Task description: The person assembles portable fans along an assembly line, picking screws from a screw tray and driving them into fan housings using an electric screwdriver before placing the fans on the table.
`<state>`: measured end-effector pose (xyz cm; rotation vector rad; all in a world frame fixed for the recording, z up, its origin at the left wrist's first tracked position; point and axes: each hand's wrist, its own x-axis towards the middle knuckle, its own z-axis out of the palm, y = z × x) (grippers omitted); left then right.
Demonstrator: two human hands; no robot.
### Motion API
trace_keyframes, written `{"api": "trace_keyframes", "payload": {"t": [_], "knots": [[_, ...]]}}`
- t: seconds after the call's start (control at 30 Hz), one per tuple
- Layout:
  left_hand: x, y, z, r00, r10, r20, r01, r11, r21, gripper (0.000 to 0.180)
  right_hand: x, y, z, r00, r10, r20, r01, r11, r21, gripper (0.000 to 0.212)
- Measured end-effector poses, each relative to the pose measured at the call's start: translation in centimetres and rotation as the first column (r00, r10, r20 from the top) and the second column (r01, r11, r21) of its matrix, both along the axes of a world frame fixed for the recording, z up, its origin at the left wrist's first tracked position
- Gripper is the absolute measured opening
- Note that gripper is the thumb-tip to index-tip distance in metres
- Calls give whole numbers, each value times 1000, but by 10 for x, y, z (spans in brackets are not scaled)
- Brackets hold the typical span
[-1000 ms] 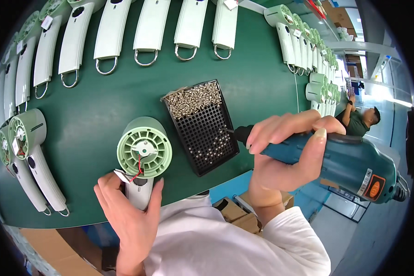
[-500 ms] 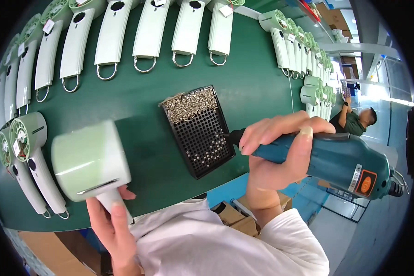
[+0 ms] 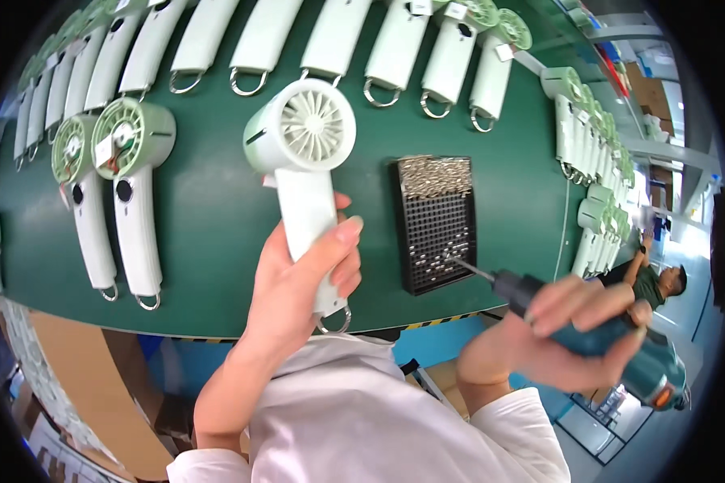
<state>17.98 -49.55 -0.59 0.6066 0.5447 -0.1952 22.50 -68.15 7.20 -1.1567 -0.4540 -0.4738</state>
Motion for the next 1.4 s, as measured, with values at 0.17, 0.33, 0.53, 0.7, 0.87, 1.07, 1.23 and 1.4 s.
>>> {"api": "trace_keyframes", "payload": {"t": [0.17,0.33,0.53,0.7,0.87,1.07,1.23,1.4], "knots": [[-2,4,-3,999,-4,53,8,998,-67,36,-16,39,5,986,156,53,-161,981,104,31],[-3,7,-7,998,8,60,-3,997,-82,36,-25,60,-4,974,226,9,-226,974,-5,30],[-3,6,-7,997,-17,69,24,994,-102,35,-31,69,-7,987,158,-5,-158,986,-47,31],[-4,7,-8,997,-17,69,24,994,-105,35,-27,77,-16,968,249,17,-249,968,-13,30],[-2,8,-7,999,-15,51,19,996,-87,34,-24,73,-20,955,297,25,-295,954,-54,28],[-1,12,-1,999,-21,24,23,996,-84,36,-23,80,-17,948,319,4,-318,946,-54,25],[1,5,-6,1000,-14,23,17,995,-101,35,-14,57,-25,855,517,-40,-518,853,-57,34],[-6,4,-1,995,30,90,-29,999,-12,33,-20,57,-23,797,591,-126,-598,801,-20,30]]}}
